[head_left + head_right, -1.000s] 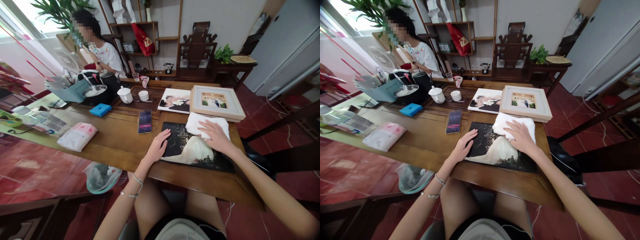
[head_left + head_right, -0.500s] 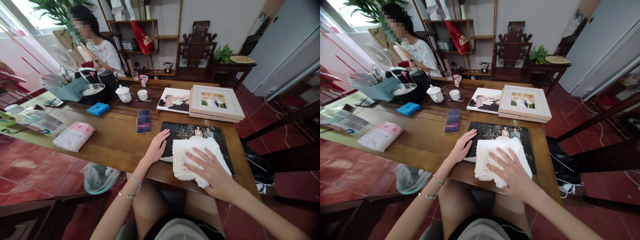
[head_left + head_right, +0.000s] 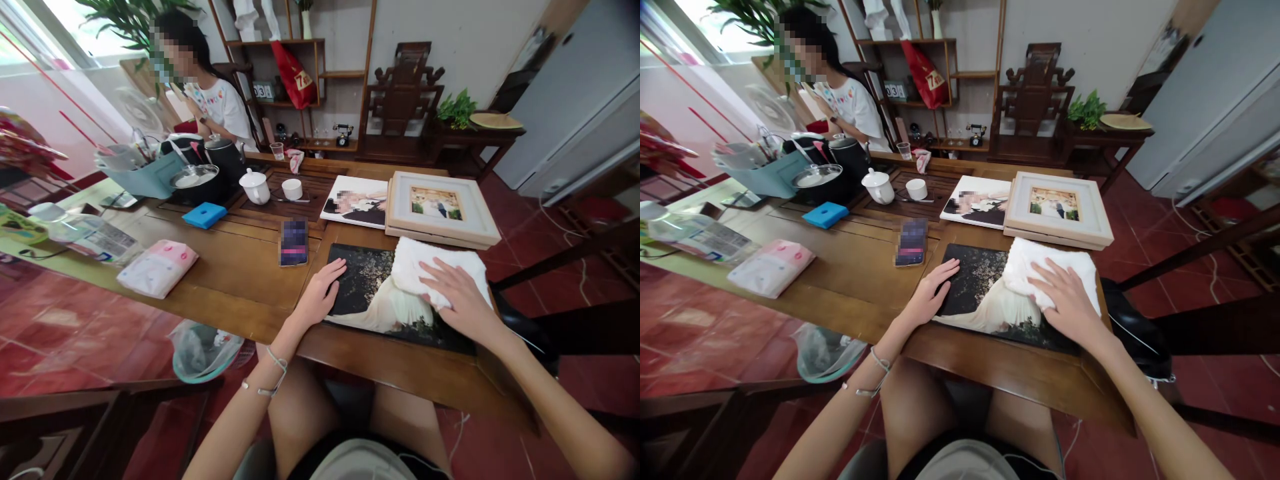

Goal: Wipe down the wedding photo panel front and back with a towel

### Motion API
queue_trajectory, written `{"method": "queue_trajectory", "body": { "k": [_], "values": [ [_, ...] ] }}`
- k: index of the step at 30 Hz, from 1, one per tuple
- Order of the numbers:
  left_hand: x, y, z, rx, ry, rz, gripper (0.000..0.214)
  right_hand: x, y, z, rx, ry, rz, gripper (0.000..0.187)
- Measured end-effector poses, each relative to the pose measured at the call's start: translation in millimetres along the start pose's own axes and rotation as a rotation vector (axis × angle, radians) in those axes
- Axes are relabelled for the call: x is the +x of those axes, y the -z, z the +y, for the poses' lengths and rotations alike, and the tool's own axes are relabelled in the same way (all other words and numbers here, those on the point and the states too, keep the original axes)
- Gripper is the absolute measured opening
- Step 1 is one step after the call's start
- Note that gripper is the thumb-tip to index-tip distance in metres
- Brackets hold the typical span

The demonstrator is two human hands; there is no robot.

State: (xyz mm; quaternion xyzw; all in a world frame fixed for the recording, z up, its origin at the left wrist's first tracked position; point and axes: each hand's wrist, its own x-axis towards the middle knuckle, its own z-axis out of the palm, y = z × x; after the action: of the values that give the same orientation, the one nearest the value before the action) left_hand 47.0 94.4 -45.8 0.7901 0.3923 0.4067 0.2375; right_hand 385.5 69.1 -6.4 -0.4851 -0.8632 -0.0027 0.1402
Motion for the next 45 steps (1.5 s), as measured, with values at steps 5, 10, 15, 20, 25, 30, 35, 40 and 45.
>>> {"method": "queue_trajectory", "body": {
  "k": [5, 10, 15, 20, 25, 30, 35, 40, 45],
  "values": [
    [0, 0.6, 1, 0.025, 0.005, -0.02, 0.04, -54, 19, -54, 0.073, 0.228, -0.095, 0.071],
    [1, 1.2, 2, 0.033, 0.018, -0.034, 0.041, -52, 22, -67, 0.178, 0.361, -0.186, 0.074],
    [0, 2.1, 2, 0.013, 0.02, -0.023, 0.04, -4, 6, -11, 0.206, 0.188, -0.091, 0.064],
    [1, 2.8, 3, 0.008, 0.013, -0.02, 0.039, 21, -5, 43, 0.17, 0.012, 0.053, 0.043],
    [1, 1.5, 1, 0.005, 0.025, -0.026, 0.04, -20, 4, 13, 0.119, 0.035, 0.019, 0.046],
    [0, 0.5, 0, 0.013, 0.037, -0.023, 0.04, -73, 22, -57, 0.131, 0.199, -0.114, 0.078],
    [1, 1.7, 2, 0.013, 0.03, -0.031, 0.04, -64, 24, -63, 0.201, 0.271, -0.205, 0.081],
    [0, 2.1, 2, 0.015, 0.023, -0.027, 0.04, -8, 5, -1, 0.226, 0.119, -0.055, 0.069],
    [1, 1.9, 1, 0.02, 0.006, -0.019, 0.039, 26, -8, 33, 0.167, -0.006, 0.029, 0.052]
  ]
}}
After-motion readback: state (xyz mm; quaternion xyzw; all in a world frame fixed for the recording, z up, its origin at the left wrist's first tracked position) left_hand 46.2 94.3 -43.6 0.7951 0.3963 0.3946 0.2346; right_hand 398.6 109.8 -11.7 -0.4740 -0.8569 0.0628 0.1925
